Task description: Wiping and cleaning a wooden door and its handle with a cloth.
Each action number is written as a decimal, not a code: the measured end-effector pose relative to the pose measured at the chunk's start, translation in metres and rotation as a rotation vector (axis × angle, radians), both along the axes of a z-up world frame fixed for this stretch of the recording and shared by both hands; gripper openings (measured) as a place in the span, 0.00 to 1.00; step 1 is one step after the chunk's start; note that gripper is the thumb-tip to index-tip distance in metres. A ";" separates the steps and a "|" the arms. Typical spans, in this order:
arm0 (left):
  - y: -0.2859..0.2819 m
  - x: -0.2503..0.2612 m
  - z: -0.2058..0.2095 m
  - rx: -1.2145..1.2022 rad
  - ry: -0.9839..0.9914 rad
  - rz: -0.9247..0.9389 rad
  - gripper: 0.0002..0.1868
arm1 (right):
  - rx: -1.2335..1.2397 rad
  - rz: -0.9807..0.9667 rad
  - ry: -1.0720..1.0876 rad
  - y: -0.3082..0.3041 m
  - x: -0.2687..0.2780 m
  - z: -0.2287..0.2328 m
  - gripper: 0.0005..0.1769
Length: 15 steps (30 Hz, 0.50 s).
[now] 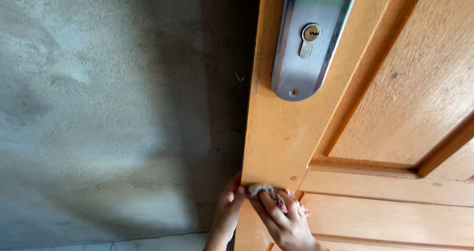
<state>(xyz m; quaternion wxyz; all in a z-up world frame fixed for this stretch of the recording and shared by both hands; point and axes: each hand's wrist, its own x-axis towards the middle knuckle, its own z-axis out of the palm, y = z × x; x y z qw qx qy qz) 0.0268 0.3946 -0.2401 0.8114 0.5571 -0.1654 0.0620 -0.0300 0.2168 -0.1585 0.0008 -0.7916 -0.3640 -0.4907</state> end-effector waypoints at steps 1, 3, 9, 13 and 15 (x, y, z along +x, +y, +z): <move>0.000 0.002 -0.004 0.000 -0.005 0.001 0.33 | 0.000 0.001 -0.005 -0.003 0.003 0.007 0.24; 0.002 0.003 -0.011 0.012 -0.019 -0.015 0.33 | -0.020 0.025 -0.005 -0.007 0.008 0.021 0.22; 0.003 0.011 -0.026 -0.001 0.020 -0.019 0.35 | 0.186 -0.080 -0.104 0.008 0.016 0.062 0.20; 0.005 -0.004 0.004 -0.012 0.074 -0.036 0.37 | 0.160 -0.083 -0.061 0.008 0.009 -0.025 0.22; 0.002 -0.008 0.019 -0.018 0.148 -0.021 0.40 | 0.160 -0.074 0.013 0.002 0.003 -0.057 0.25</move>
